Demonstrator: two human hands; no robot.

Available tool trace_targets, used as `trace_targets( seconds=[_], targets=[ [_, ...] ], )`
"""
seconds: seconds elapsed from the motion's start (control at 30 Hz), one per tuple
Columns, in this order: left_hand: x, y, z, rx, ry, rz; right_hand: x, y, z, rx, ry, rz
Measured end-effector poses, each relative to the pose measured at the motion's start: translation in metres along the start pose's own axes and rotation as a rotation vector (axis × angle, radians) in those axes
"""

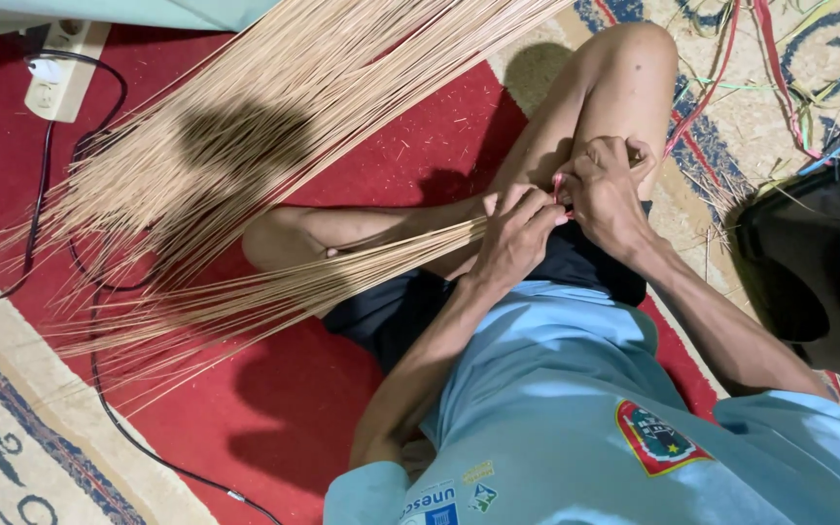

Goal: Bundling bamboo sticks with a tie and inspecting individual sticks for preparation.

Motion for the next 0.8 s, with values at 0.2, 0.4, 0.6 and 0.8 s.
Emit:
trace_targets(
  seconds=[0.2, 0.4, 0.6, 0.8],
  targets=[
    [0.001, 0.003, -0.004, 0.003, 0.011, -0.028, 0.002, -0.001, 0.002, 0.014, -0.007, 0.016],
    [0.067, 0.002, -0.009, 0.05, -0.138, -0.175, 0.05, -0.019, -0.022, 0.053, -0.031, -0.078],
    [0.1, 0.048, -0.062, 0.292, -0.449, -0.415, 0.109, -0.036, -0.067, 0.224, -0.037, -0.265],
    [0.139, 0.016, -0.026, 0.171, -0.581, -0.349, 0.075, -0.02, -0.009, 0.354, 0.361, -0.101]
  ],
)
Point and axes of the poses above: each hand's wrist, its own y-axis away from the middle knuckle, its own x-axis out of the back of the hand, z = x × y, the point moved 2 cm from there along -y, towards the middle knuckle, and after that the axes turned 6 degrees about x, right-handed, at the moved point
